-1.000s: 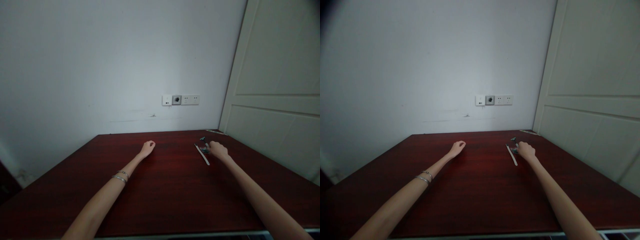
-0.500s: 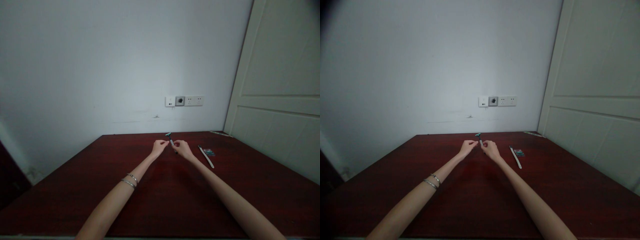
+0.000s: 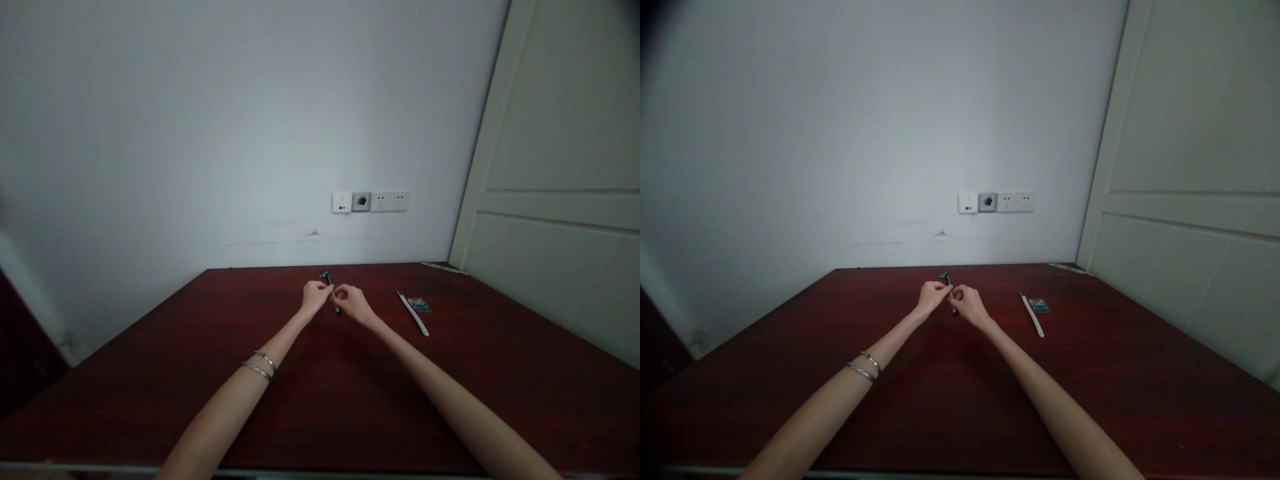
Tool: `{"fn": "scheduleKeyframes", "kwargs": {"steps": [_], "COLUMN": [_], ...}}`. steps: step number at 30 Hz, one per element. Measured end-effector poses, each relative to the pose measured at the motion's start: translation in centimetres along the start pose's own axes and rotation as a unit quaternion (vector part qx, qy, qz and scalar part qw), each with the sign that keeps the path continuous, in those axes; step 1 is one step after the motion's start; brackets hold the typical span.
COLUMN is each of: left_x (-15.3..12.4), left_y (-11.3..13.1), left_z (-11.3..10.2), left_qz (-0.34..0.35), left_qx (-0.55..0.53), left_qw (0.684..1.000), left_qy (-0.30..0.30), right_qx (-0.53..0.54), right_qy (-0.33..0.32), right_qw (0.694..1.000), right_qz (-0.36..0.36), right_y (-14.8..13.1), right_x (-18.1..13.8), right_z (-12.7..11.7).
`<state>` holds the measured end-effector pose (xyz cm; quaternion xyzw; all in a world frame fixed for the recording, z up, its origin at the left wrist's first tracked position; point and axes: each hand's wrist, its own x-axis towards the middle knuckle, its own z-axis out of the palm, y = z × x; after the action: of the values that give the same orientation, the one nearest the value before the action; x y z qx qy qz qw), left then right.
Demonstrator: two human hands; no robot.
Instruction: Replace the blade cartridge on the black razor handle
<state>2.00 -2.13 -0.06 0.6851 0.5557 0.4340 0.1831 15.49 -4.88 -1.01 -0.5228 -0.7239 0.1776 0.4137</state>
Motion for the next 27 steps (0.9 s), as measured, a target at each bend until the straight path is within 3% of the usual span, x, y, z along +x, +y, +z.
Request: {"fn": "scheduleKeyframes", "kwargs": {"steps": [4,10,14,18,22,27], "left_x": [0.3,0.3,0.3,0.4,0.4,0.2], "left_y": [-0.8,-2.4,-3.6,-4.6,-4.7,-4.6], "left_z": [-0.7,-2.7,-3.9,-4.5,-4.5,-4.3], "left_qz": [-0.038,-0.118,-0.130,-0.117,-0.098,-0.077], "left_qx": [0.003,0.035,0.110,0.156,0.191,0.219], "left_qw": [0.999,0.978,0.963,0.956,0.951,0.946], "left_qy": [-0.039,-0.166,-0.211,-0.220,-0.222,-0.225], "right_qx": [0.075,0.075,-0.037,-0.222,-0.350,-0.378], "right_qy": [-0.057,-0.019,0.009,0.005,-0.041,-0.067], "right_qw": [0.995,0.987,0.985,0.959,0.921,0.900], "right_qz": [0.037,0.144,0.168,0.178,0.168,0.204], "right_y": [-0.1,2.0,4.8,7.3,8.4,8.6], "right_x": [0.2,1.4,1.5,0.7,-0.7,-2.1], "right_z": [-1.2,-5.3,-8.7,-11.0,-11.7,-11.9]}}
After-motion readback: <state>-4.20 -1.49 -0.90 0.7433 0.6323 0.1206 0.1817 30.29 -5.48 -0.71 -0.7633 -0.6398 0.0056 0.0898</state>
